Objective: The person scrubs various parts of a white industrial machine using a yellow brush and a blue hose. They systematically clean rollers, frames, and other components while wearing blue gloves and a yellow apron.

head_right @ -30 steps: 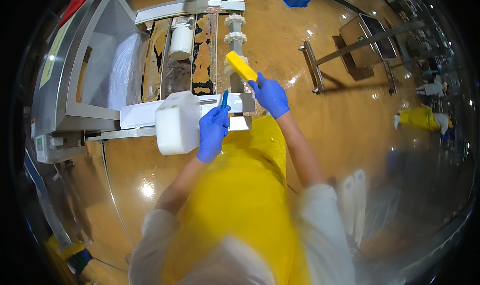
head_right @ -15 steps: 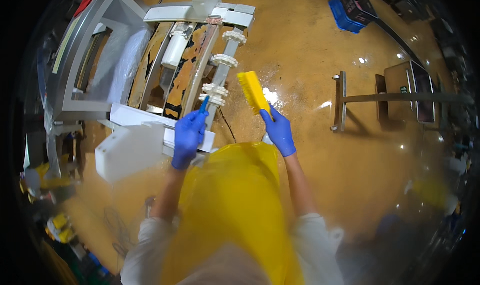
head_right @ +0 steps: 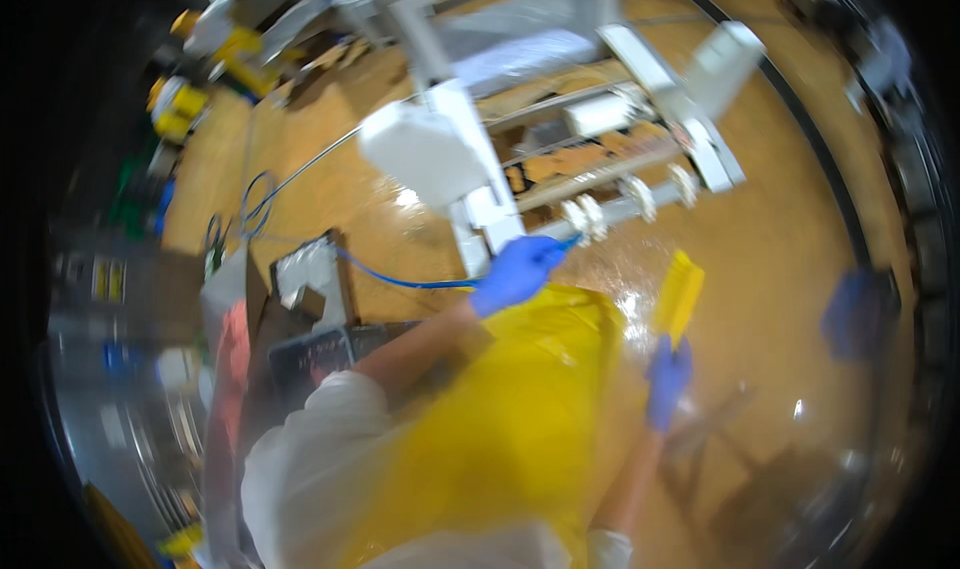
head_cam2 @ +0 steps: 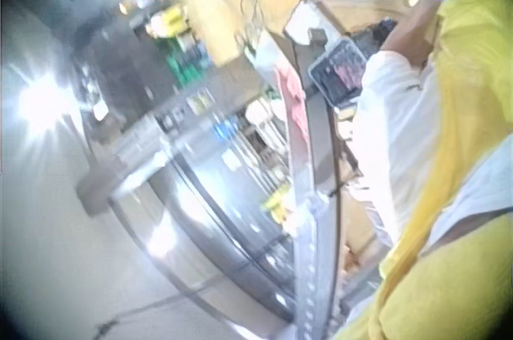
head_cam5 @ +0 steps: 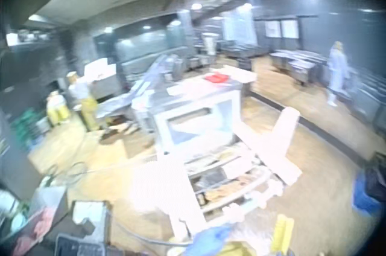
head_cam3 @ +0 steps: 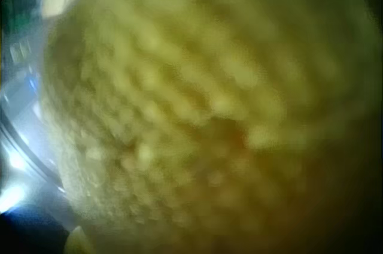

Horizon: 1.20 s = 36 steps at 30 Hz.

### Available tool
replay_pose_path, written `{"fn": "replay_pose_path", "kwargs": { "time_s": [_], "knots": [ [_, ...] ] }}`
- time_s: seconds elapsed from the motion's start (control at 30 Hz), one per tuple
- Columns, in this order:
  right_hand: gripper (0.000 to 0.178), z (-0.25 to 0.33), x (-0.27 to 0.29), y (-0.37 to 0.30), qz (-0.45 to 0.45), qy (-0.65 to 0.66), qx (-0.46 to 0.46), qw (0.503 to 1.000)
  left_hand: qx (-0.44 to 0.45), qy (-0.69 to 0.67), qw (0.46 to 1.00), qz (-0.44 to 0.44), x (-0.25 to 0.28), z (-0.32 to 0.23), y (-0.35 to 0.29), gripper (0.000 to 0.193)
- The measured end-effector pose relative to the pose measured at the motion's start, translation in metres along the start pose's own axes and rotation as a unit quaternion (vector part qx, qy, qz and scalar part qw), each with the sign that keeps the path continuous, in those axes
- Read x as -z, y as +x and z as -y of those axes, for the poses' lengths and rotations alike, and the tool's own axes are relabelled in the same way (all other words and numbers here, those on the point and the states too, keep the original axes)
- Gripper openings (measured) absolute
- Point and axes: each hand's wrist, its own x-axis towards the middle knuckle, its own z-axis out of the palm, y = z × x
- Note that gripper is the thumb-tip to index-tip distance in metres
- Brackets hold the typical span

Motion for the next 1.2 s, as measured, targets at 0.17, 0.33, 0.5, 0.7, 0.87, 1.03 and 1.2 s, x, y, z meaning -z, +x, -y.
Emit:
{"fn": "replay_pose_path", "kwargs": {
  "time_s": [0.17, 0.33, 0.5, 0.7, 0.87, 1.03, 1.2],
  "knots": [
    [0.022, 0.007, -0.009, 0.001, 0.038, 0.034, -0.002, 0.999, 0.006, 0.021, 1.0, 0.02, -0.015, -0.04, -0.005, 0.022],
    [0.023, -0.026, 0.004, 0.033, 0.096, 0.009, 0.01, 0.995, -0.01, 0.023, 0.999, 0.02, -0.04, -0.071, 0.007, 0.022],
    [0.024, 0.006, 0.031, 0.063, 0.067, 0.012, 0.003, 0.998, -0.088, 0.064, 0.994, 0.026, -0.067, -0.107, 0.054, 0.015],
    [0.054, 0.104, 0.016, 0.139, 0.066, -0.064, -0.003, 0.996, -0.035, 0.024, 0.999, 0.013, -0.11, -0.105, 0.099, 0.019],
    [0.055, 0.172, -0.02, 0.244, 0.084, -0.28, 0.181, 0.939, -0.029, 0.029, 0.997, -0.063, -0.108, -0.128, 0.149, 0.018],
    [0.049, 0.143, 0.003, 0.307, 0.053, -0.469, 0.237, 0.849, -0.062, -0.061, 0.995, -0.045, -0.104, -0.12, 0.213, 0.021],
    [0.048, 0.207, 0.031, 0.28, 0.07, -0.547, 0.225, 0.804, 0.027, -0.032, 0.999, 0.007, -0.082, -0.095, 0.225, 0.026]
  ]
}}
